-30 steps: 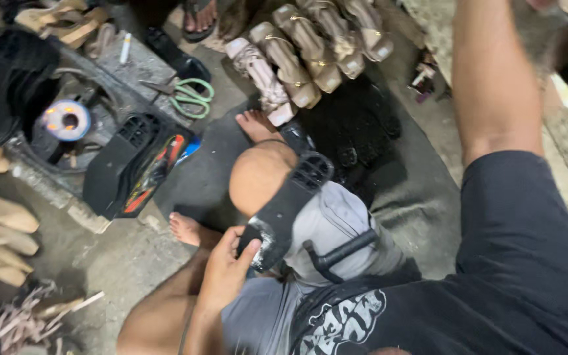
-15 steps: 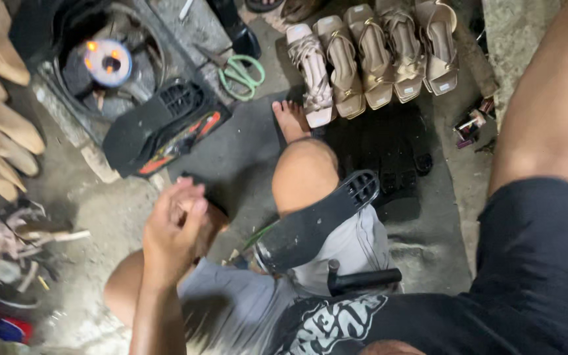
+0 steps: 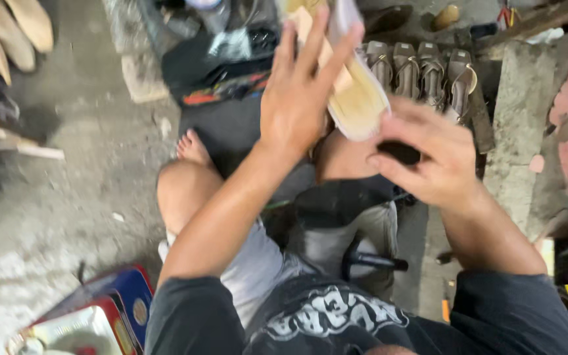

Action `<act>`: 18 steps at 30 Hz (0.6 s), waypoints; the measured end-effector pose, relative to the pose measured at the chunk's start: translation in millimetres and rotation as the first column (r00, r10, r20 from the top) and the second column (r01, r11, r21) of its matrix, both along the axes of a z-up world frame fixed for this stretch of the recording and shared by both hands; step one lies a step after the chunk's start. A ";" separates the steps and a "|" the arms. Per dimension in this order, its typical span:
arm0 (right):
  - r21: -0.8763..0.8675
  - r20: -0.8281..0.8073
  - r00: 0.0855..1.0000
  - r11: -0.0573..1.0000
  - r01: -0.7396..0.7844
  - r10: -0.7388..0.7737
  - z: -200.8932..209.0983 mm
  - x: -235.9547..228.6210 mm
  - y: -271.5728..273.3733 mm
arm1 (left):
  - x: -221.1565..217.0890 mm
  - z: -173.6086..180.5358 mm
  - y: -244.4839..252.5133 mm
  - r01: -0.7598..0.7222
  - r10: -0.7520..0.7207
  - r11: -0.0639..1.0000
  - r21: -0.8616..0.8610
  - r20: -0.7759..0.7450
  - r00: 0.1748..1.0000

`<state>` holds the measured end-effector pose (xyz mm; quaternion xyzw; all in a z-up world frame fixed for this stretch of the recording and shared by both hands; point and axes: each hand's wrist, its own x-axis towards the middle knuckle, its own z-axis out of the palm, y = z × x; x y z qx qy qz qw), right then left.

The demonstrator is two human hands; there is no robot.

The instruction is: The person sits on the floor and uses a hammer to attach a new sole to a sandal. They repeatedly pick up sandals, position the sole, and hammer it into place, then place the finished sandal aside.

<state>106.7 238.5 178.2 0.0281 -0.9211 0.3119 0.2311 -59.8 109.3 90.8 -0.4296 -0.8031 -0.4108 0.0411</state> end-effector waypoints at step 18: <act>0.494 0.262 0.950 0.822 -0.284 0.171 -70.6 -191.2 42.2 | -84.8 -50.4 -85.9 -0.045 0.074 0.997 -0.065 0.577 0.813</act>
